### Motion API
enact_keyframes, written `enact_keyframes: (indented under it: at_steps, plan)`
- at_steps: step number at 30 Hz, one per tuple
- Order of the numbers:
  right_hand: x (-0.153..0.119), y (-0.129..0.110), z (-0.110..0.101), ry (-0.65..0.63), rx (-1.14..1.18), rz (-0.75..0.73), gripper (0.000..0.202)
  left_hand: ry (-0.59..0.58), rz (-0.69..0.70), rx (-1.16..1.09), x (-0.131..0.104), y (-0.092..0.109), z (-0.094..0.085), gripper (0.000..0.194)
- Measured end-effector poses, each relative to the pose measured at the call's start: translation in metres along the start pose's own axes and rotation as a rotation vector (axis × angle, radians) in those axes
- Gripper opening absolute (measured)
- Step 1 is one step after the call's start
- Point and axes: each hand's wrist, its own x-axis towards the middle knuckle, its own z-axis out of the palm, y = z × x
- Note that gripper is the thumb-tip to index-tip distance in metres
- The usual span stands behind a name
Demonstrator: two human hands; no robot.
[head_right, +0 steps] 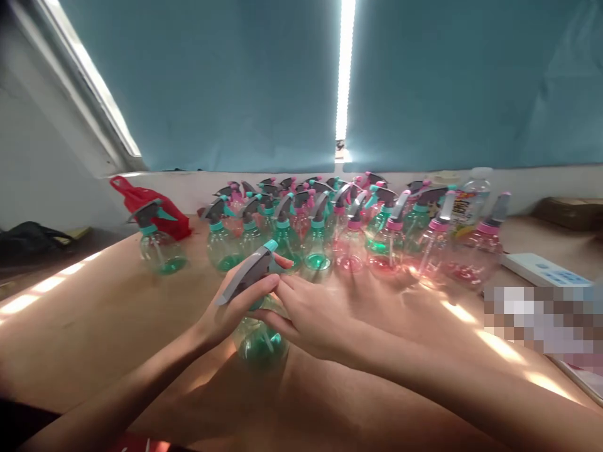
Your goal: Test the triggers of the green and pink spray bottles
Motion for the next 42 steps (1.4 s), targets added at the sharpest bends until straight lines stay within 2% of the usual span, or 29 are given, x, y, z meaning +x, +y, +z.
enact_keyframes:
  at_steps: [6, 10, 13, 17, 20, 26, 42]
  plan:
    - [-0.051, 0.063, -0.030, -0.075, -0.071, 0.086, 0.034, -0.005, 0.049, 0.025, 0.034, -0.016, 0.027, 0.021]
    - [-0.081, 0.101, -0.038, -0.159, -0.063, 0.190, 0.032, -0.042, 0.084, 0.002, 0.054, -0.021, 0.039, 0.023]
    - [-0.092, 0.115, -0.038, -0.211, -0.064, 0.205, 0.038, -0.094, 0.090, -0.001, 0.064, -0.019, 0.045, 0.026]
    - [-0.094, 0.120, -0.034, -0.226, -0.073, 0.201, 0.054, -0.129, 0.104, 0.056, 0.070, -0.015, 0.047, 0.025]
    - [-0.091, 0.119, -0.032, -0.264, -0.063, 0.224, 0.058, -0.100, 0.094, 0.118, 0.071, -0.015, 0.047, 0.022]
    - [-0.089, 0.116, -0.035, -0.270, -0.045, 0.256, 0.061, -0.043, 0.103, 0.160, 0.071, -0.015, 0.047, 0.016]
    - [-0.091, 0.117, -0.034, -0.275, 0.007, 0.287, 0.063, -0.080, 0.051, 0.239, 0.070, -0.021, 0.038, 0.005]
